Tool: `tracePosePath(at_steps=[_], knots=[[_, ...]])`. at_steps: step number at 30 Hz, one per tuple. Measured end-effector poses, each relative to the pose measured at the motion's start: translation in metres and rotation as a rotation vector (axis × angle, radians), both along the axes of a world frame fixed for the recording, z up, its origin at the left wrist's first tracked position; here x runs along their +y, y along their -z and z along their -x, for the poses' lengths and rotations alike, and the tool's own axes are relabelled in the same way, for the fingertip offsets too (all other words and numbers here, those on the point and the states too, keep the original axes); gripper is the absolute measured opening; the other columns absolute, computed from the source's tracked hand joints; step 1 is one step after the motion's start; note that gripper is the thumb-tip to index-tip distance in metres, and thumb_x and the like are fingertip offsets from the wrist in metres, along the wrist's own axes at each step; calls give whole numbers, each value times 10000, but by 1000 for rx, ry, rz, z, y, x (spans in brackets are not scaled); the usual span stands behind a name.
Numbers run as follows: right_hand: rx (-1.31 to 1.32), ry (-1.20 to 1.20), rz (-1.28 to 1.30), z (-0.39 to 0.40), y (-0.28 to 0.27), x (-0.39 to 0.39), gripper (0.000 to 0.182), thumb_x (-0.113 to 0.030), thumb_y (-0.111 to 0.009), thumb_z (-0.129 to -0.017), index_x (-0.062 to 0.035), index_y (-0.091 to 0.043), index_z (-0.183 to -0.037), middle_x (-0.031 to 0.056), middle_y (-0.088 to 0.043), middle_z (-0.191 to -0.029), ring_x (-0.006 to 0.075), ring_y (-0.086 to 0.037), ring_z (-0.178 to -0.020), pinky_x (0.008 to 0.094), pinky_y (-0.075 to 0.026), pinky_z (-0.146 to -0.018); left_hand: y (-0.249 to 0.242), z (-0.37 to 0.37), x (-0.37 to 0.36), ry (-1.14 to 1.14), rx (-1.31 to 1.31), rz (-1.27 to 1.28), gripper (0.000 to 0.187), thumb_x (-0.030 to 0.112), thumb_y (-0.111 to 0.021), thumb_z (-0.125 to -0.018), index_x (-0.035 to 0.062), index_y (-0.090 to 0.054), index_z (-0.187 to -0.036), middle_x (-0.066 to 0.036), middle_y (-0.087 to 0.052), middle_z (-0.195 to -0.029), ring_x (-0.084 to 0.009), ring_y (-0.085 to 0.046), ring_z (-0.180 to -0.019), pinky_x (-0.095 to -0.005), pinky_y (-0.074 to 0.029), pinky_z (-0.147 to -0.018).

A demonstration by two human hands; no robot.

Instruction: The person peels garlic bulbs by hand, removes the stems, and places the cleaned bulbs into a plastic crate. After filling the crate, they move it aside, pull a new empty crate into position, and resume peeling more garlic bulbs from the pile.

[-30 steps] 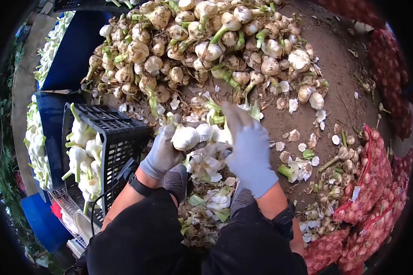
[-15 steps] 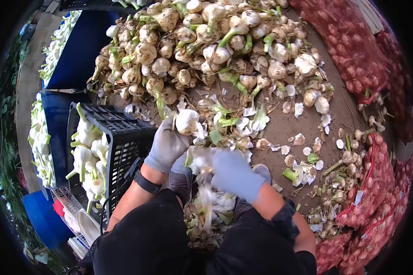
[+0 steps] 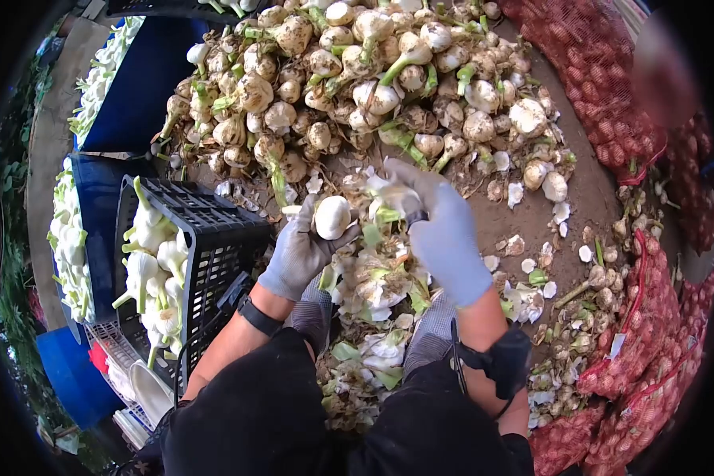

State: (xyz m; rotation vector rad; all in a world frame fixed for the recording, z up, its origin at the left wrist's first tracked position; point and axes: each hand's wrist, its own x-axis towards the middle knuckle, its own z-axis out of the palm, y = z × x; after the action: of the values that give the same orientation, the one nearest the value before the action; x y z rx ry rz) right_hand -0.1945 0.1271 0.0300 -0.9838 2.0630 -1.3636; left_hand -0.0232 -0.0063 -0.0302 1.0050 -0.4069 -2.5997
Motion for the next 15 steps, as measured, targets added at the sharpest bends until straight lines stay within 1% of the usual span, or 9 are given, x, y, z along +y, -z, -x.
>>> tracePosePath(at_steps=[2,3,4,6,7,10,12,14,15], knots=[[477,-97,-261,-5,11,5,417,-191,-620,-880,-109,-557,-1284,217,-634,-1094,360,-610,-991,445,-492,-841,-6,9,-2,24,8,8,378,346,-501,-991,24,-510,-1189,-142,-618,-1139,-292,-629,-1031,-455,-516,-951],[354,-137,-272,-16,16,9,409,-188,-627,-872,-105,-568,-1268,219,-634,-1068,372,-605,-968,453,-488,-821,-10,8,-5,44,-7,16,352,330,-515,-989,30,-522,-1174,-128,-630,-1112,-269,-637,-1004,-419,-539,-912],[232,-186,-256,-28,17,5,402,-185,-634,-863,-101,-579,-1252,222,-634,-1043,385,-600,-945,460,-484,-802,26,-4,-9,324,-37,703,305,287,-548,-978,31,-548,-1144,-96,-647,-1048,-221,-646,-930,-377,-552,-797],[20,-196,-273,-42,5,-3,340,-179,-632,-865,-91,-611,-1193,216,-642,-998,403,-607,-902,457,-482,-783,45,-4,5,164,-158,651,150,156,-632,-917,65,-596,-1031,-51,-649,-924,-180,-638,-843,-333,-536,-707],[95,-190,-202,-46,20,-1,318,-179,-625,-871,-82,-619,-1173,206,-650,-965,394,-615,-872,451,-488,-772,-1,-7,1,337,-345,1593,171,68,-684,-861,75,-611,-1016,-60,-649,-885,-181,-631,-837,-325,-533,-718],[8,-206,-206,-45,49,18,299,-160,-612,-880,-68,-620,-1165,189,-671,-920,362,-645,-837,426,-505,-751,-56,-5,-24,164,-177,428,356,42,-750,-798,57,-607,-1124,-64,-662,-927,-185,-634,-874,-302,-528,-791],[-11,-203,-212,-52,52,27,295,-151,-615,-876,-66,-624,-1159,191,-676,-931,351,-653,-858,416,-510,-757,-106,7,-61,-33,-142,181,311,93,-685,-870,29,-584,-1157,-75,-657,-994,-195,-634,-935,-321,-536,-825],[-27,-190,-213,-56,58,34,292,-142,-618,-873,-64,-627,-1154,193,-682,-942,341,-661,-879,405,-515,-763,-117,1,-109,47,-24,893,274,195,-562,-964,14,-561,-1169,-100,-635,-1066,-232,-627,-995,-361,-546,-844],[-78,-190,-258,-60,60,37,274,-135,-612,-876,-61,-634,-1138,196,-683,-957,341,-663,-895,400,-516,-775,-131,4,-136,-105,0,663,288,234,-510,-987,26,-544,-1185,-111,-625,-1088,-252,-623,-1006,-379,-547,-843]])
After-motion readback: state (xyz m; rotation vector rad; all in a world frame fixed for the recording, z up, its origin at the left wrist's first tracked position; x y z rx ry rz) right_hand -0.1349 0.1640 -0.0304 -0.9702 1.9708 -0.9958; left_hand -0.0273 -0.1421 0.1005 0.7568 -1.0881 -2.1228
